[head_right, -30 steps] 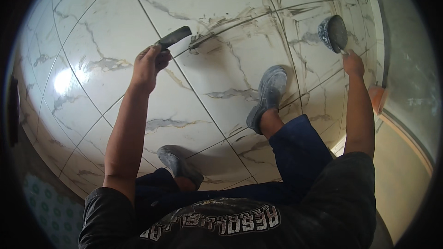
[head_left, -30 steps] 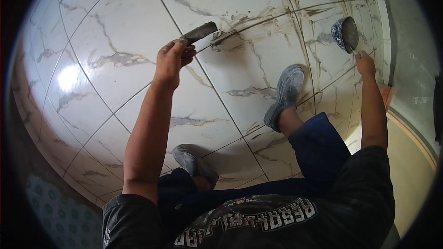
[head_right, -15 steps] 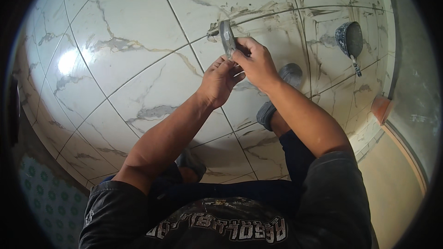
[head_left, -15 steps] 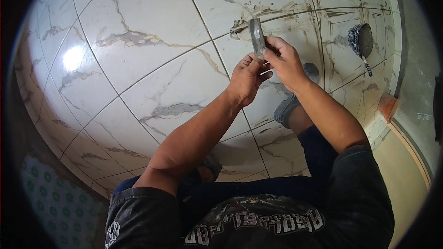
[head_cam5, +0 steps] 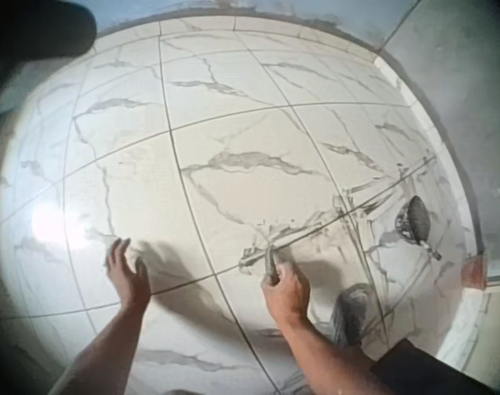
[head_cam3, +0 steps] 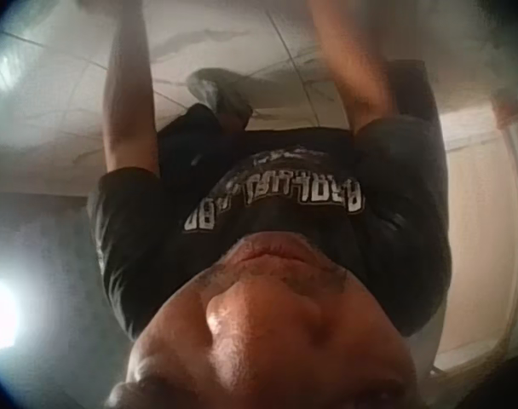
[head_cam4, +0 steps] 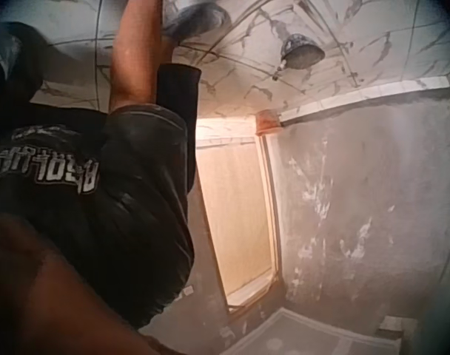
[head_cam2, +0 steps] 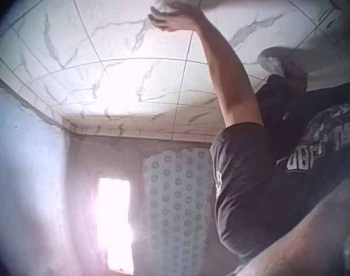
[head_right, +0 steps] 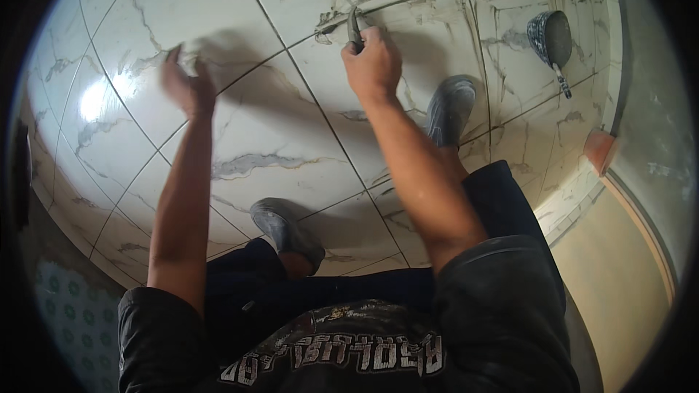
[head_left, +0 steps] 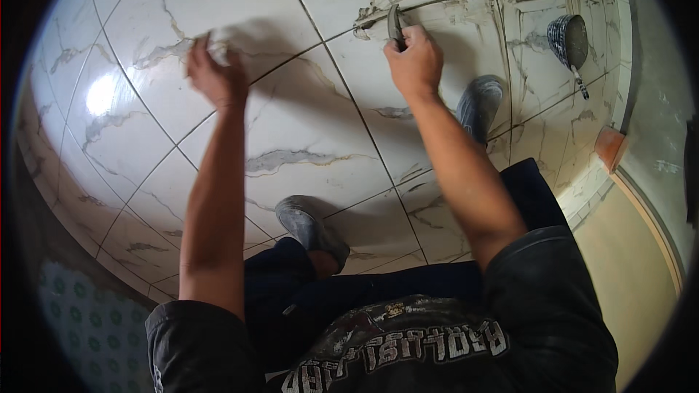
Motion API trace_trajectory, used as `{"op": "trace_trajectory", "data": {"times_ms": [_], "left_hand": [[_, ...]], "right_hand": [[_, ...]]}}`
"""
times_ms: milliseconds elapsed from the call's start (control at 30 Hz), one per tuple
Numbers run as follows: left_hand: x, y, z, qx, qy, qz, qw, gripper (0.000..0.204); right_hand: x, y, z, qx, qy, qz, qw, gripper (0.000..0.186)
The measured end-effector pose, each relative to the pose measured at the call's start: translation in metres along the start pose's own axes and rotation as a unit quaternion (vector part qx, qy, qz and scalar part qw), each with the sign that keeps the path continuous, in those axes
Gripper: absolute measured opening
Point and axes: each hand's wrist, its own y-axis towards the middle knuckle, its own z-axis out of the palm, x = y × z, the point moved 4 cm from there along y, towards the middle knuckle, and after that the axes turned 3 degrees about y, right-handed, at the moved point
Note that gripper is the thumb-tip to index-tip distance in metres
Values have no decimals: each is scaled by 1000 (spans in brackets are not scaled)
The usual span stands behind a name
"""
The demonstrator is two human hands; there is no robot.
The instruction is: Applying grout or adhesive into the joints between floor tiles using a handheld trowel.
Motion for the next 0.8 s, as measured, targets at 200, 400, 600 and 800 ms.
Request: {"op": "trace_trajectory", "data": {"times_ms": [200, 400, 600, 800], "left_hand": [[64, -21, -3, 50, 133, -105, 984, 64], [69, -22, -5, 63, 129, -111, 983, 64], [67, -18, -7, 63, 127, -113, 983, 64], [67, -22, -5, 73, 127, -121, 982, 65]], "right_hand": [[2, -9, 29, -86, -55, 33, 994, 19], [31, -13, 41, -28, -75, 30, 996, 19], [41, -12, 40, -23, -89, -1, 996, 17], [47, -20, 45, -5, -113, -48, 992, 16]]}}
